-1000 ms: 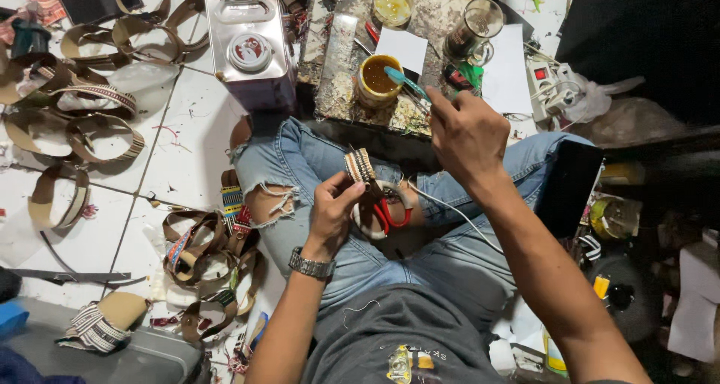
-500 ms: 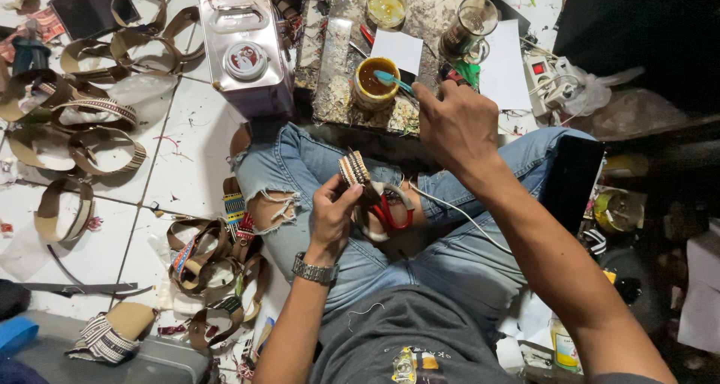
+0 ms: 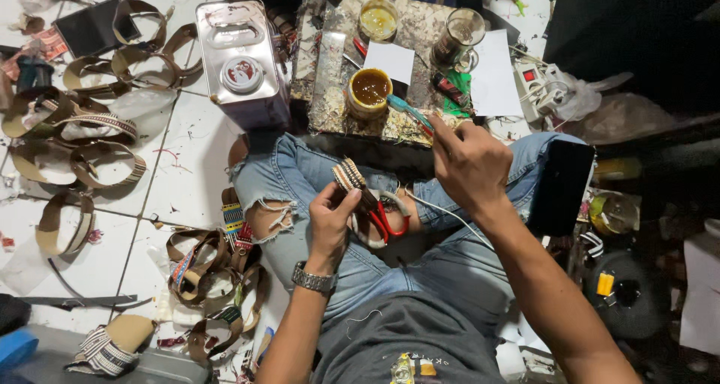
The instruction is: The person sits cross-legged and repeatedly applies a brown adhesive to a small woven strap using a toothbrush. They dip the brush into a container of glue and spread it along the strap's surface.
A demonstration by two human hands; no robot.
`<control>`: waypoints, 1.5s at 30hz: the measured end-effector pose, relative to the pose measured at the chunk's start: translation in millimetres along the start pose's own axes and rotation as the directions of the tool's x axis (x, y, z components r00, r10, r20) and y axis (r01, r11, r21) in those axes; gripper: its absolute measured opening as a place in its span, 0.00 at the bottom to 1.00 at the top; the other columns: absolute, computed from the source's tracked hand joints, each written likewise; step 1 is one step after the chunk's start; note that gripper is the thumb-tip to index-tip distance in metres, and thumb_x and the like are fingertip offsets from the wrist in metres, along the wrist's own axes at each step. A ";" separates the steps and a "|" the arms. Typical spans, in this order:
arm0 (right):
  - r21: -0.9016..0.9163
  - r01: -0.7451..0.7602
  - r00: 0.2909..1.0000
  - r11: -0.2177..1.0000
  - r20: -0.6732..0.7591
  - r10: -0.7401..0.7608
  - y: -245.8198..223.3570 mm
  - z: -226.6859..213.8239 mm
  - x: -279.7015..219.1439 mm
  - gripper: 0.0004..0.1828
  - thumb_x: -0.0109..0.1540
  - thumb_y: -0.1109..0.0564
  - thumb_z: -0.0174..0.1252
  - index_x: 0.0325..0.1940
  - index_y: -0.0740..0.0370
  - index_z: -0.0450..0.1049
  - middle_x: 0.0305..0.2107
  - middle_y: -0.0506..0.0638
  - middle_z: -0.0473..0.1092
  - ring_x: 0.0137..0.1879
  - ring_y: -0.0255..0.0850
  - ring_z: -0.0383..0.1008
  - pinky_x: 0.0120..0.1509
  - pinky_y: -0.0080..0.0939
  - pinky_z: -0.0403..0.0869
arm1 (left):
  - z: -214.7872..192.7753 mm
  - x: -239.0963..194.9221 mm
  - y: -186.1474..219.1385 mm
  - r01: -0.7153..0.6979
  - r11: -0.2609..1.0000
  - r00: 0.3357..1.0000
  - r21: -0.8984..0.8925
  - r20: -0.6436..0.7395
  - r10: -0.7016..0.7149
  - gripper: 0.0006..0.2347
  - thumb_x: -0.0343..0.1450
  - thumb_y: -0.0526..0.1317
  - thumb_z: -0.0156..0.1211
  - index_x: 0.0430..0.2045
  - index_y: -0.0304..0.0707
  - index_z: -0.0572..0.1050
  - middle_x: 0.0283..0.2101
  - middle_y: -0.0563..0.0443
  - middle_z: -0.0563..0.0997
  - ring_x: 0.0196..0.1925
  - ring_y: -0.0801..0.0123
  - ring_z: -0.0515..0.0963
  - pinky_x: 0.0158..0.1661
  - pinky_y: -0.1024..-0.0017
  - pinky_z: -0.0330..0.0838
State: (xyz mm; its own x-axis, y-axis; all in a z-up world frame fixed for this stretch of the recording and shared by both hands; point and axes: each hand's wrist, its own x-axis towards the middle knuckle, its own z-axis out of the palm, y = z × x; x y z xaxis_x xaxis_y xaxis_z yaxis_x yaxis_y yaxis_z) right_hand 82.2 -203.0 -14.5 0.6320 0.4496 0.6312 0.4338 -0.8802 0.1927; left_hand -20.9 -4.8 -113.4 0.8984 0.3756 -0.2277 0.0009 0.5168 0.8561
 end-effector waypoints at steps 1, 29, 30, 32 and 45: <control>0.003 -0.002 1.000 1.000 -0.001 0.002 0.1 2.4 -6.0 0.11 0.64 0.49 0.59 0.49 0.34 0.80 0.22 0.43 0.62 0.25 0.41 0.70 0.30 0.37 0.73 | 1.4 -0.9 5.0 -0.001 1.000 1.000 0.004 -0.001 0.001 0.09 0.65 0.33 0.71 0.37 0.30 0.81 0.30 0.47 0.82 0.34 0.73 0.76 0.36 0.72 0.76; 0.852 -0.429 0.897 0.301 0.362 0.253 -10.8 -71.0 -123.4 0.13 0.67 0.61 0.57 0.53 0.65 0.81 0.24 0.53 0.68 0.26 0.40 0.63 0.32 0.40 0.66 | 64.9 -52.8 79.1 0.183 0.946 0.974 0.267 0.081 -0.212 0.05 0.65 0.36 0.71 0.28 0.33 0.83 0.19 0.51 0.81 0.21 0.82 0.75 0.22 0.80 0.76; 0.850 -0.423 0.900 0.312 0.354 0.255 -11.0 -71.7 -120.9 0.13 0.67 0.61 0.57 0.54 0.65 0.81 0.24 0.52 0.68 0.25 0.39 0.63 0.31 0.40 0.66 | 63.1 -51.9 77.6 0.173 0.945 0.975 0.278 0.085 -0.203 0.04 0.66 0.36 0.71 0.27 0.34 0.83 0.19 0.51 0.81 0.22 0.82 0.75 0.22 0.79 0.75; 0.848 -0.429 0.897 0.313 0.358 0.260 -12.1 -73.7 -117.7 0.13 0.67 0.61 0.58 0.53 0.64 0.81 0.24 0.52 0.68 0.25 0.38 0.62 0.31 0.38 0.65 | 63.4 -53.5 77.2 0.176 0.945 0.974 0.276 0.093 -0.208 0.05 0.66 0.36 0.71 0.27 0.35 0.84 0.19 0.52 0.81 0.21 0.82 0.75 0.22 0.80 0.75; 0.831 -0.356 0.930 0.428 0.271 0.249 -10.5 -77.5 -110.4 0.12 0.67 0.61 0.59 0.52 0.64 0.83 0.24 0.52 0.70 0.22 0.40 0.61 0.28 0.39 0.65 | 50.4 -52.7 57.9 0.251 0.945 0.960 0.209 0.070 -0.270 0.08 0.66 0.36 0.72 0.30 0.28 0.82 0.21 0.45 0.81 0.19 0.74 0.79 0.20 0.75 0.79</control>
State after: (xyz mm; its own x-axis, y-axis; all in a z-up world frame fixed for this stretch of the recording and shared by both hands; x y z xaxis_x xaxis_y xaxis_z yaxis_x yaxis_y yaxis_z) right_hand -41.8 -255.2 -28.0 0.8695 0.2401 0.4316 0.4938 -0.4107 -0.7664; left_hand -46.0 -33.5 -28.4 0.8932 0.1669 -0.4175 0.3178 0.4223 0.8489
